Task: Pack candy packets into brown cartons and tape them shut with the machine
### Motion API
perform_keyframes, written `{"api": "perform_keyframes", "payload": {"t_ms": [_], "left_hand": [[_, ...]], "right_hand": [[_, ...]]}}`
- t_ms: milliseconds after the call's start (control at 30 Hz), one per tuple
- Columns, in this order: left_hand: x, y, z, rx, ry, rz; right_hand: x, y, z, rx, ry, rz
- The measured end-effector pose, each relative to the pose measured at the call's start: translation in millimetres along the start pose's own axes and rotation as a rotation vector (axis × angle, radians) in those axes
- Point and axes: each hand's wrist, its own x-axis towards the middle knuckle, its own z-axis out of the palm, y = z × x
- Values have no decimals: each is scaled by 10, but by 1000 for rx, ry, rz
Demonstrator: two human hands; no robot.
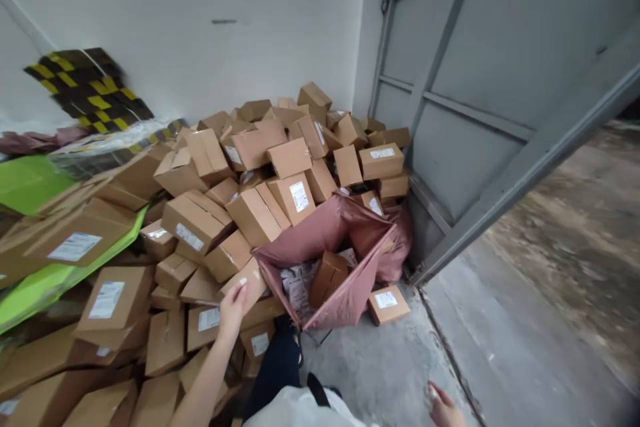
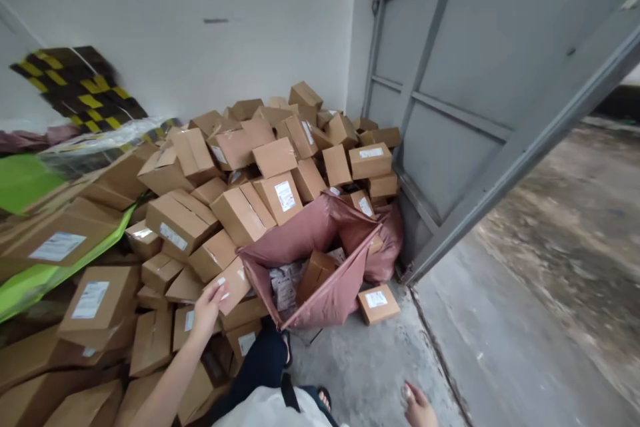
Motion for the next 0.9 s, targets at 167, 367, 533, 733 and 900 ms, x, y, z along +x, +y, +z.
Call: {"api": "perform_keyframes", "payload": {"t_ms": [167,367,533,733,900], "left_hand": [[576,687,205,-159,51,119],[1632,1857,717,-386,7,104],[2698,2485,1311,-417,-94,-186],[3220,2506,1762,-430,-315,-423],[3009,2315,1876,-353,-587,-445]], "right_hand": [[330,-895,589,202,-127,-82],[380,-2767,1444,152,-311,-492],[424,-4571,2340,193,-341,-776],[659,-6046,3133,259,-215,-827],[883,-6440,3205,428,-208,-547]]}}
